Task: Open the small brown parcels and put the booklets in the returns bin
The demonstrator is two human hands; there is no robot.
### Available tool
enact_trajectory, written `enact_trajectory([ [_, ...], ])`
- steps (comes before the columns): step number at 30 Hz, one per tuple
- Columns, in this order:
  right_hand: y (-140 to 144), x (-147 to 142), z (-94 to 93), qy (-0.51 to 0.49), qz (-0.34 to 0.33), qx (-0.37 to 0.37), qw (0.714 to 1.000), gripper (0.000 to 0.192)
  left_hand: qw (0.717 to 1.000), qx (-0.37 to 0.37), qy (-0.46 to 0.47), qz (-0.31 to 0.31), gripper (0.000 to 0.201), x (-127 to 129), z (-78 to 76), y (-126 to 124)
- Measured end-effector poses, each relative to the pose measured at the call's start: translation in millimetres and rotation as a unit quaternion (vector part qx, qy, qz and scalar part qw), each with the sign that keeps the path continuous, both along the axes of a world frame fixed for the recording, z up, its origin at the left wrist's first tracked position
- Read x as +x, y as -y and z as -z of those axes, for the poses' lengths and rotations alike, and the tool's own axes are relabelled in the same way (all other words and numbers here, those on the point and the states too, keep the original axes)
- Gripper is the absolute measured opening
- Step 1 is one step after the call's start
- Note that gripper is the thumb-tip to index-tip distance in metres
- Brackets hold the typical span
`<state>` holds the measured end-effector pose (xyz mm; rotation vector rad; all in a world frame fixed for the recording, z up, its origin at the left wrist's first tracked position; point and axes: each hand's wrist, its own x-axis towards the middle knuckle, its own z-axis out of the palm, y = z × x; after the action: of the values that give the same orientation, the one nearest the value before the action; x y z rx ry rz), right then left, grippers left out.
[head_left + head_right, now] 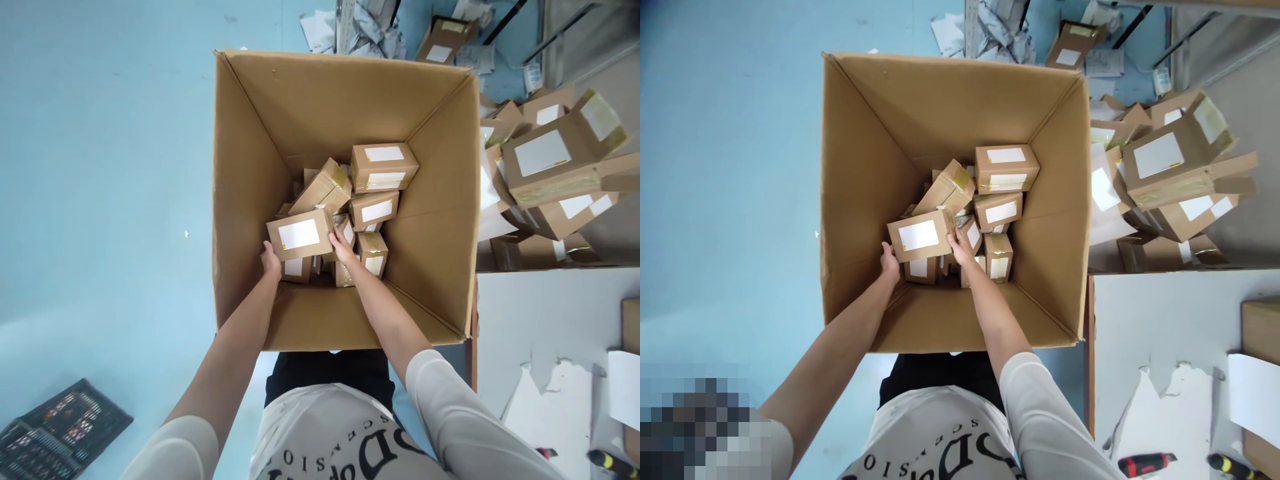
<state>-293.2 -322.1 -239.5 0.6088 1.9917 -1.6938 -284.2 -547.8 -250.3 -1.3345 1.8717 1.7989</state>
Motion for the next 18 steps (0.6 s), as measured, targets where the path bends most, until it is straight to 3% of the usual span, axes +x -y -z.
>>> enact_trajectory([
  [4,-1,2,-9.5,0.007,-0.011,-0.024,1.0,0.082,0.995,0.092,-0.016,-0.042,0.07,-2,-6.9,-3],
  [9,-4,8,-34.8,0.023,0.011,-0.032,0.999,0.085,0.995,0.096,-0.025,-0.008,0.064,-3,-35.0,-5],
  [14,-18,18,-77.7,0.004,0.041,-0.04,0.998,0.084,0.988,0.102,-0.108,0.036,0.059,-2,-80.4,-11],
  [18,-32,28,-129.3,-0.032,0.079,-0.031,0.996,0.08,0.979,0.094,-0.153,0.093,0.062,3,-133.2,-19],
])
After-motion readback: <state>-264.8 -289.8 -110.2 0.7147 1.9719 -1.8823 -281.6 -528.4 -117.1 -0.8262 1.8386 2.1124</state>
